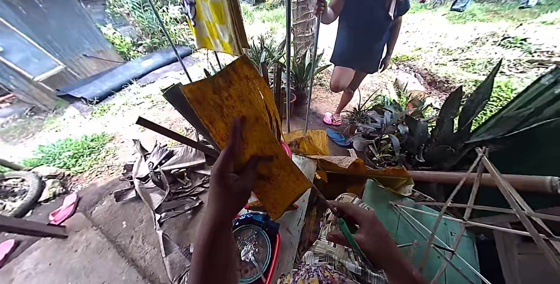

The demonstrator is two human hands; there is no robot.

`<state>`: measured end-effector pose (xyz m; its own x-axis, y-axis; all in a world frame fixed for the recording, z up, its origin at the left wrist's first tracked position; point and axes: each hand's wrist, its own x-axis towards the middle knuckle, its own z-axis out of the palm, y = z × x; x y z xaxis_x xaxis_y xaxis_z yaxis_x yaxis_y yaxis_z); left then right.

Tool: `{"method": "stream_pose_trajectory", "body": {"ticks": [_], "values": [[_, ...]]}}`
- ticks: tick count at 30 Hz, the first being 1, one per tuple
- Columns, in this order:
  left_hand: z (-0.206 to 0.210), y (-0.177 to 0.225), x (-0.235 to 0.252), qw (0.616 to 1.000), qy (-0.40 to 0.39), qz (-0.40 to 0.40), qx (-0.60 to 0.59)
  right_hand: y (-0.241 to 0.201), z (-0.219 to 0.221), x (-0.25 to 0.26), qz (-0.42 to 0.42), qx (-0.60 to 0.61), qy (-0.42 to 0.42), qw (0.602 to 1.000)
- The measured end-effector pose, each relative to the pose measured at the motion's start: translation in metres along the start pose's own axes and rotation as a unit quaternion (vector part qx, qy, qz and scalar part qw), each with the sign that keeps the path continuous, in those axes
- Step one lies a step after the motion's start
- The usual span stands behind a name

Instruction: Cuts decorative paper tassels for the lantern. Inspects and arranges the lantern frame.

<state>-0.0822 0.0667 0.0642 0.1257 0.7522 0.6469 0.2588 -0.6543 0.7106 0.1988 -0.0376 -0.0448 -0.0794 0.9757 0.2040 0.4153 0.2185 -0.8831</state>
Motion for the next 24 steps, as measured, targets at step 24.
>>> {"method": "stream_pose_trajectory", "body": {"ticks": [24], "values": [[0.005, -0.010, 0.005, 0.999, -0.012, 0.016, -0.034, -0.021, 0.005, 0.008, -0.104, 0.006, 0.058, 0.993]]}}
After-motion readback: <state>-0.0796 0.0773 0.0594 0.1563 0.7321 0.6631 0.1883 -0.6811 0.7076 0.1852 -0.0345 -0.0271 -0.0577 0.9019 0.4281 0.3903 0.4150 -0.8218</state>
